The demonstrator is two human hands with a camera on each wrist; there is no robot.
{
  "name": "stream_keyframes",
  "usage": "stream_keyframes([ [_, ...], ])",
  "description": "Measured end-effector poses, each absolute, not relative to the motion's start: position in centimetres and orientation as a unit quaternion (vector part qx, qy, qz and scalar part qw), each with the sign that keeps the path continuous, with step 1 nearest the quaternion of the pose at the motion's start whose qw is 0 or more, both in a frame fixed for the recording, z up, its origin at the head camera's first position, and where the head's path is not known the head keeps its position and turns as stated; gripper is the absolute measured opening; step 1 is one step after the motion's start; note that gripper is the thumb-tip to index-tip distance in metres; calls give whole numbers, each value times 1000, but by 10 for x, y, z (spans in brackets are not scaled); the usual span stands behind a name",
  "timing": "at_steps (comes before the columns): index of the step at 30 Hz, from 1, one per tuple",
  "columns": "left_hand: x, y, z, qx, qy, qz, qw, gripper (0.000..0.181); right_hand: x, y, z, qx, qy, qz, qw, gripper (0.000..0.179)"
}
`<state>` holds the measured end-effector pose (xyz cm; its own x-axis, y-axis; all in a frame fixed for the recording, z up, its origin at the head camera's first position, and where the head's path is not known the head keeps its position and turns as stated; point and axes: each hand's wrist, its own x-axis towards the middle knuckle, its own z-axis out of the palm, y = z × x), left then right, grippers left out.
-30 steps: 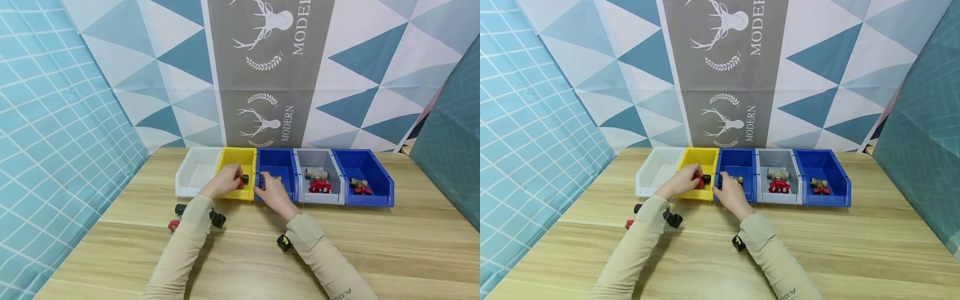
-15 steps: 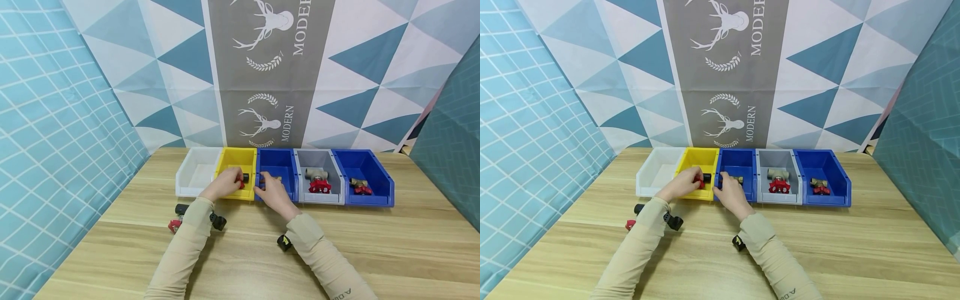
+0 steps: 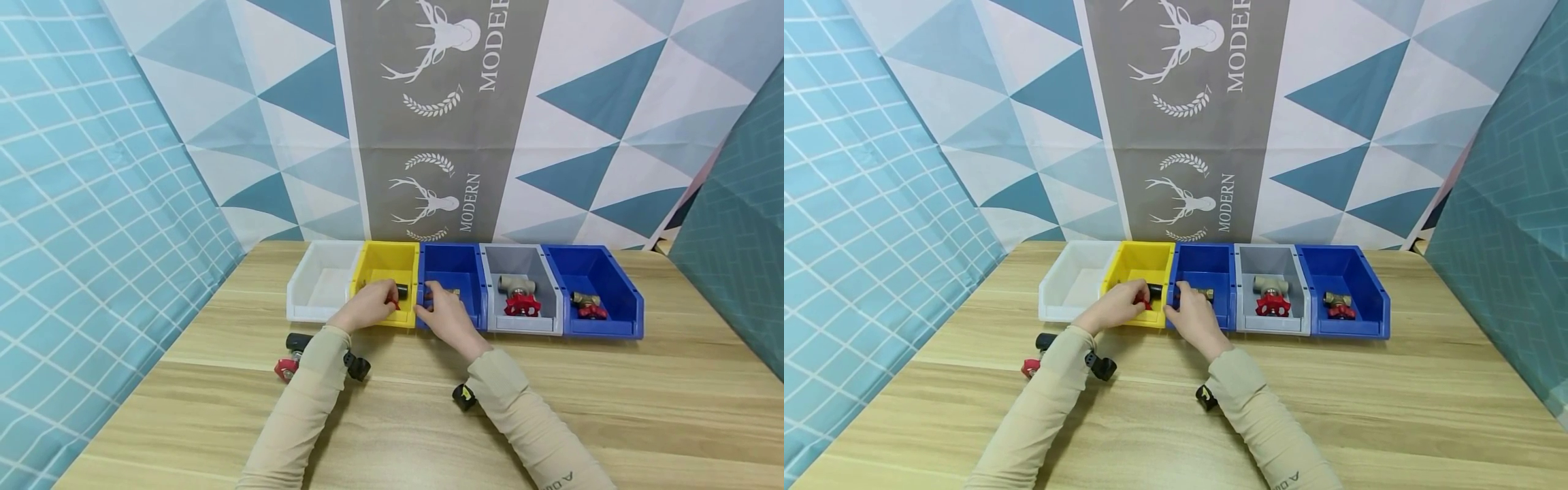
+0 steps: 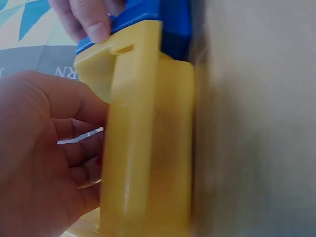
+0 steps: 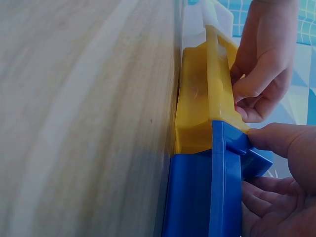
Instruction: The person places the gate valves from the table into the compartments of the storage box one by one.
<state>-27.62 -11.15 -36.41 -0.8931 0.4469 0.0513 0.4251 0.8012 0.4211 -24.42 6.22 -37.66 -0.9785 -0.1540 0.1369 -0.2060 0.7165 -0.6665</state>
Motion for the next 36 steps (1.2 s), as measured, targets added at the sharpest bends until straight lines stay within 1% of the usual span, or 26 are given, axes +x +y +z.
stream_keyframes([
  [18, -272, -112, -365, 228, 949, 218, 21, 7, -244, 62, -378, 100, -925, 364, 39, 54],
  [31, -266, -116, -365, 249, 949, 191, -2, 11, -243, 61, -377, 96, -925, 366, 31, 55],
  [36, -261, -116, -363, 245, 954, 173, -11, 17, -243, 62, -376, 99, -926, 361, 38, 55],
])
